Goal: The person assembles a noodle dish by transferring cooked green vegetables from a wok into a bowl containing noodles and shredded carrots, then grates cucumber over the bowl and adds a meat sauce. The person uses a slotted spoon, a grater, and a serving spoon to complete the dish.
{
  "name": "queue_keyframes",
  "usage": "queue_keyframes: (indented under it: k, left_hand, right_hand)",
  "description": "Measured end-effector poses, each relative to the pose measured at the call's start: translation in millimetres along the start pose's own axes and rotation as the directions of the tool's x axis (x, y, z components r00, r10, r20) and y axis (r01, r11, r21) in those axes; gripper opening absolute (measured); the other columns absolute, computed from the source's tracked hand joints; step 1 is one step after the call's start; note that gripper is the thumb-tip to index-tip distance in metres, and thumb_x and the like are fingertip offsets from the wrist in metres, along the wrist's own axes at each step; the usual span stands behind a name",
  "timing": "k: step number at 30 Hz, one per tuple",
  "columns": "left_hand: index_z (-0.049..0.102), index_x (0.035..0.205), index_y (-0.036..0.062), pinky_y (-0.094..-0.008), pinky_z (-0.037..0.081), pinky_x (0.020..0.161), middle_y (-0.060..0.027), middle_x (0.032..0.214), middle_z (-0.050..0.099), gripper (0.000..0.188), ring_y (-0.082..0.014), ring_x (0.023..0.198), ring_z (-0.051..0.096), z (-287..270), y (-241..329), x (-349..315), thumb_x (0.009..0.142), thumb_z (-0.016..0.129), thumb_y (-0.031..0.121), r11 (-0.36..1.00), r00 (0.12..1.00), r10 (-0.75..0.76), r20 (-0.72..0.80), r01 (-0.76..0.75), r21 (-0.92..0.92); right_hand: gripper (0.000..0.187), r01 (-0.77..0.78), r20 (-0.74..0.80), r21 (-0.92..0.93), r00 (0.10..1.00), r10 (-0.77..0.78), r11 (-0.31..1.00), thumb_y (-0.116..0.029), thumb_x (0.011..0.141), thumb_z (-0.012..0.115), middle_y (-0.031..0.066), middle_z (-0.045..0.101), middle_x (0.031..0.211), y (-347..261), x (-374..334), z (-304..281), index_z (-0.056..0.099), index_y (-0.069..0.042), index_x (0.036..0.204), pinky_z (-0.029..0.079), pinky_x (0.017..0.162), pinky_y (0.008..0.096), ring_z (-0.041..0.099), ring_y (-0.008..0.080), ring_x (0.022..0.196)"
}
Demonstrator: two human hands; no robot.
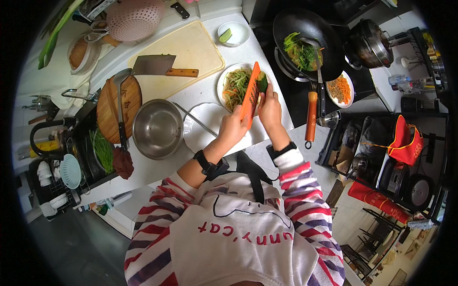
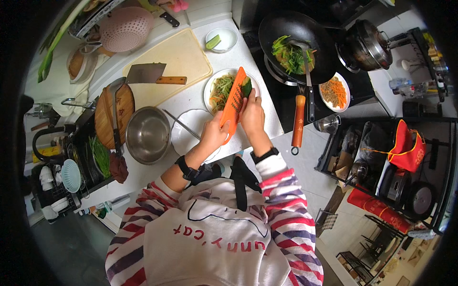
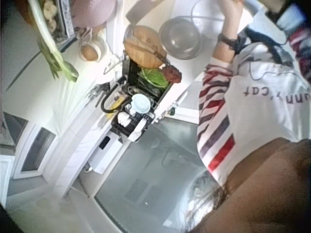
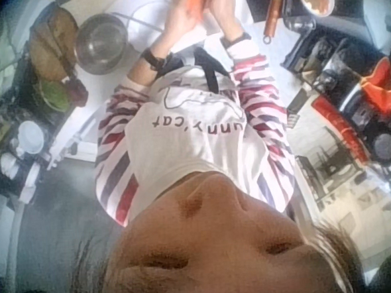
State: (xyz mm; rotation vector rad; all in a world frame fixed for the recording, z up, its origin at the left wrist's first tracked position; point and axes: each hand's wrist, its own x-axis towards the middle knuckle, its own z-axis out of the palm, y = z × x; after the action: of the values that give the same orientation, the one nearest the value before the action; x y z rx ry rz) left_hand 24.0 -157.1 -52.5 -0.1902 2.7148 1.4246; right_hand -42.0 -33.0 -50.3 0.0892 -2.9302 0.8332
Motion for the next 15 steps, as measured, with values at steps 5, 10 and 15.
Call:
queue_keyframes:
  k: [5,10,15]
  left_hand:
    - [0.053,0.103,-0.0004,-0.0455,0.048,0.06,-0.0256,0.078,0.062,0.025,-0.0423,0.073,0.061,-11,-9,2,0.084,0.058,0.014,0.998,0.994,-0.026,-0.109,0.02,-0.058]
    - [0.053,0.106,-0.0014,-0.0395,0.05,0.055,-0.02,0.083,0.066,0.024,-0.0313,0.068,0.066,-17,-13,3,0.086,0.057,0.012,0.975,0.981,0.02,-0.191,-0.061,-0.213]
    - [0.054,0.105,-0.0015,-0.0286,0.049,0.044,-0.0094,0.081,0.065,0.022,-0.0137,0.061,0.061,-38,-22,9,0.087,0.057,0.01,0.867,0.983,-0.134,-0.126,0.055,-0.495]
  right_hand:
    - [0.035,-0.016,-0.007,0.085,1.0,0.017,0.996,-0.014,0.091,0.05,0.0267,0.059,0.089,0,-9,-22,0.05,0.005,0.12,0.048,0.067,0.0443,0.06,0.04,0.077]
    - [0.038,-0.055,0.022,0.308,0.998,0.05,0.95,-0.012,0.093,0.047,0.0258,0.059,0.101,-4,-50,-63,0.044,0.006,0.125,0.049,0.074,0.0397,0.061,0.0385,0.087]
    - [0.039,-0.275,0.076,0.489,0.959,0.274,0.828,-0.016,0.097,0.044,-0.0002,0.051,0.072,4,-51,-76,0.042,0.002,0.132,0.034,0.05,0.0198,0.04,0.0049,0.057]
